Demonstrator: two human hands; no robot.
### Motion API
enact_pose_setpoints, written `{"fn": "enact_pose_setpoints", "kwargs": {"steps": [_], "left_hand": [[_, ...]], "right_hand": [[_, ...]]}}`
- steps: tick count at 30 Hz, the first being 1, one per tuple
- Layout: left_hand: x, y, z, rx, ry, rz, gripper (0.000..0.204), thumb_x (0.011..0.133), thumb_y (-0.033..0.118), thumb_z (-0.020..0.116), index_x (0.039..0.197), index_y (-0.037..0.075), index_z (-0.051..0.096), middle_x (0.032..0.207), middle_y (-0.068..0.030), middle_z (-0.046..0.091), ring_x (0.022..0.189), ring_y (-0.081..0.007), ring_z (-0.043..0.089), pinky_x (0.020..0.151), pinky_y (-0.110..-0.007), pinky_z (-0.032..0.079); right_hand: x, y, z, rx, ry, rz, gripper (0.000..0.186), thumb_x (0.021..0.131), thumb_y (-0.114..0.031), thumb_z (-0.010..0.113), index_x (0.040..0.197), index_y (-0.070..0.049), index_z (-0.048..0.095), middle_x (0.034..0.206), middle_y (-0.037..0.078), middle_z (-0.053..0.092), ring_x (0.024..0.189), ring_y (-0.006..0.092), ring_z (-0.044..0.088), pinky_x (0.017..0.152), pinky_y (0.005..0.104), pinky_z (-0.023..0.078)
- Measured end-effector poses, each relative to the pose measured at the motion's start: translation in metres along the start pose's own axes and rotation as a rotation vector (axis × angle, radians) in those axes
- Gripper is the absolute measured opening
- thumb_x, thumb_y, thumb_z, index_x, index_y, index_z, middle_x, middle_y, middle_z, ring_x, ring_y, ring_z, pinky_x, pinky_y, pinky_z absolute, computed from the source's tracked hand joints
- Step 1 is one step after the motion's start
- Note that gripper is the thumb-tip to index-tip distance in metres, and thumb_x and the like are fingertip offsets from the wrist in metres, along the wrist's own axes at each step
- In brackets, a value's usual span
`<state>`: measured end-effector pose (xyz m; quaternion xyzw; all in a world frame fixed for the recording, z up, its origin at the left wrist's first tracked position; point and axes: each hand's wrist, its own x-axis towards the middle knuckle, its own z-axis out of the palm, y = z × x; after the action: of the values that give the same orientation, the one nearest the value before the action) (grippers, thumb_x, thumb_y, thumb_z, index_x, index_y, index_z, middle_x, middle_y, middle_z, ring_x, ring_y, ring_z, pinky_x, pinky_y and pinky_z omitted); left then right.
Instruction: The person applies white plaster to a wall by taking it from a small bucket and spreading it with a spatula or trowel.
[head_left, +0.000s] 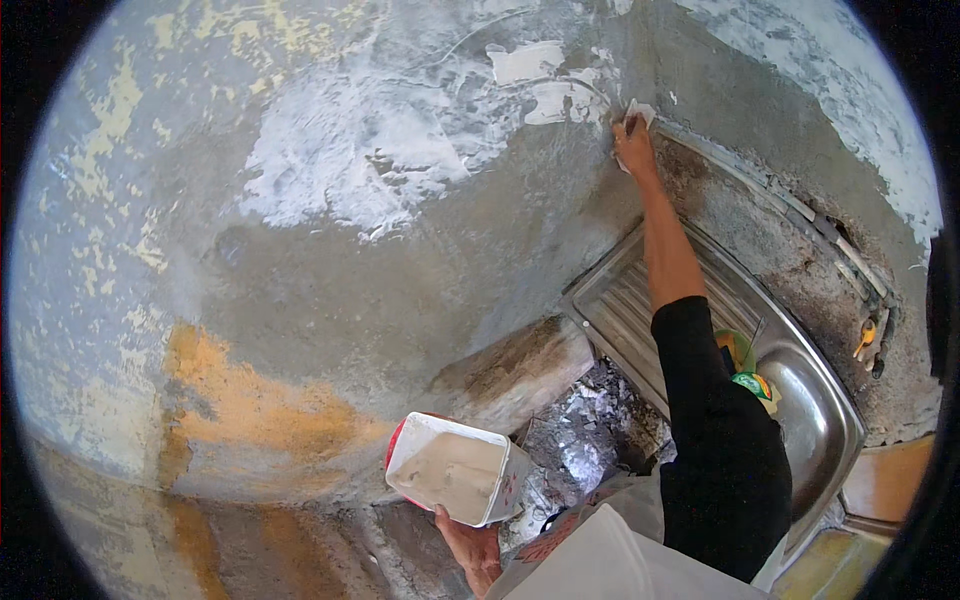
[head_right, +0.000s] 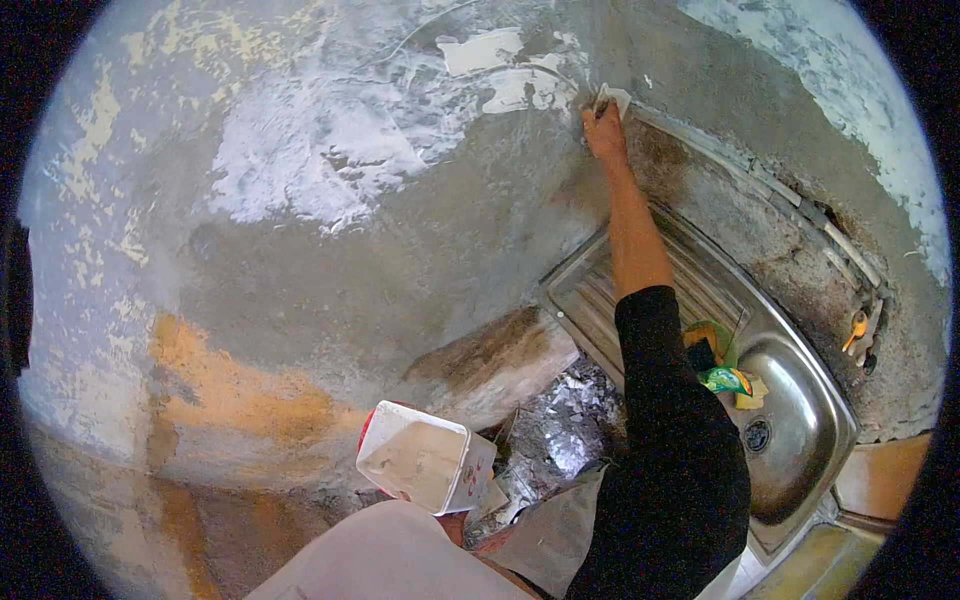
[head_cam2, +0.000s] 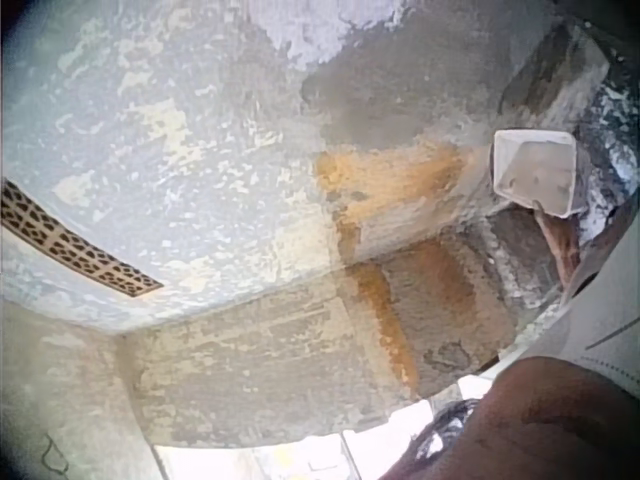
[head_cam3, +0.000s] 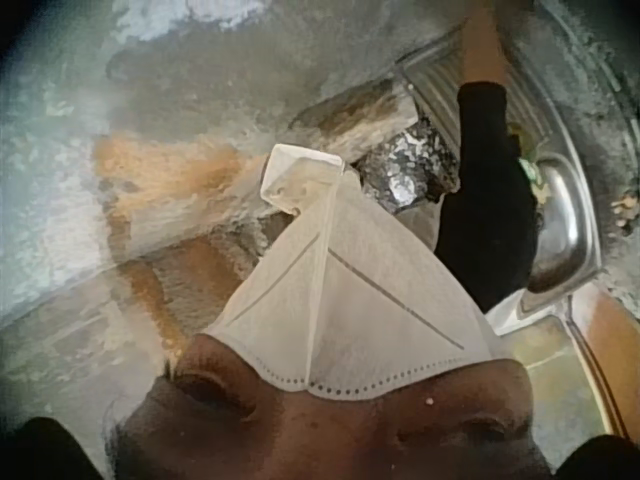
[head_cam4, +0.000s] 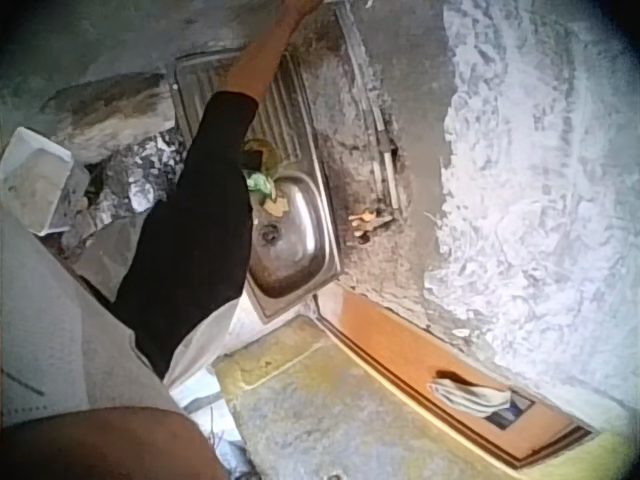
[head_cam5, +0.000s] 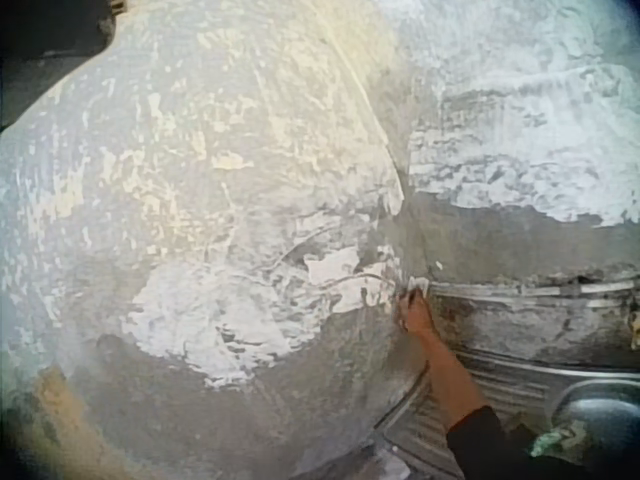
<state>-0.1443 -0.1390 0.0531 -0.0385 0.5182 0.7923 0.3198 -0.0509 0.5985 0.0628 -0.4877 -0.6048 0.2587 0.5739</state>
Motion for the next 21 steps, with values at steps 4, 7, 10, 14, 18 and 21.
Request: {"fn": "enact_pose_setpoints", "kwargs": {"steps": [4,7,10,14,18,21], "left_hand": [[-0.002,-0.004,0.011,0.015,0.018,0.015,0.086,0.092,0.065,0.060,0.159,0.018,0.034,0.158,-0.0095,0.044,0.142,-0.0360,0.045,0.106,-0.065,0.044],[-0.003,-0.007,0.020,0.015,0.004,0.022,0.086,0.092,0.065,0.060,0.159,0.018,0.035,0.158,-0.0096,0.044,0.142,-0.0360,0.045,0.106,-0.065,0.044],[-0.006,-0.010,0.036,-0.004,-0.008,-0.033,0.085,0.092,0.064,0.061,0.159,0.018,0.036,0.157,-0.0095,0.045,0.141,-0.0357,0.046,0.105,-0.065,0.045],[-0.008,-0.008,0.033,-0.033,-0.014,0.001,0.084,0.092,0.064,0.060,0.159,0.019,0.036,0.157,-0.0093,0.046,0.141,-0.0356,0.047,0.105,-0.064,0.045],[-0.011,-0.006,0.020,-0.014,-0.021,-0.028,0.084,0.092,0.064,0.060,0.159,0.019,0.035,0.158,-0.0091,0.045,0.141,-0.0356,0.046,0.105,-0.066,0.044],[-0.010,-0.005,0.008,-0.015,-0.033,-0.027,0.085,0.092,0.064,0.060,0.159,0.019,0.035,0.159,-0.0090,0.044,0.142,-0.0356,0.045,0.106,-0.066,0.043]], "right_hand": [[-0.025,-0.012,-0.004,0.031,-0.184,0.093,0.085,0.095,-0.035,0.066,0.158,0.007,0.029,0.152,0.033,0.047,0.137,0.0452,0.052,0.113,0.0466,0.043],[-0.025,0.003,-0.009,-0.157,-0.163,0.236,0.083,0.093,-0.029,0.069,0.158,0.004,0.030,0.146,0.032,0.054,0.134,0.0440,0.056,0.110,0.0463,0.046],[-0.014,0.045,-0.019,0.258,0.172,0.371,0.047,0.087,-0.023,0.074,0.117,0.007,0.054,0.103,0.031,0.070,0.099,0.0442,0.071,0.084,0.0526,0.054],[-0.031,0.008,-0.008,0.121,0.134,0.484,0.048,0.089,-0.028,0.073,0.118,0.009,0.063,0.110,0.032,0.069,0.103,0.0444,0.070,0.086,0.0498,0.054],[-0.022,-0.078,-0.034,0.093,0.207,0.093,0.045,0.086,-0.032,0.074,0.108,0.008,0.072,0.097,0.029,0.074,0.095,0.0432,0.073,0.083,0.0475,0.054],[-0.035,-0.168,-0.037,0.124,0.130,-0.026,0.041,0.085,-0.029,0.073,0.113,0.000,0.074,0.098,0.026,0.074,0.094,0.0424,0.073,0.082,0.0467,0.054]]}}
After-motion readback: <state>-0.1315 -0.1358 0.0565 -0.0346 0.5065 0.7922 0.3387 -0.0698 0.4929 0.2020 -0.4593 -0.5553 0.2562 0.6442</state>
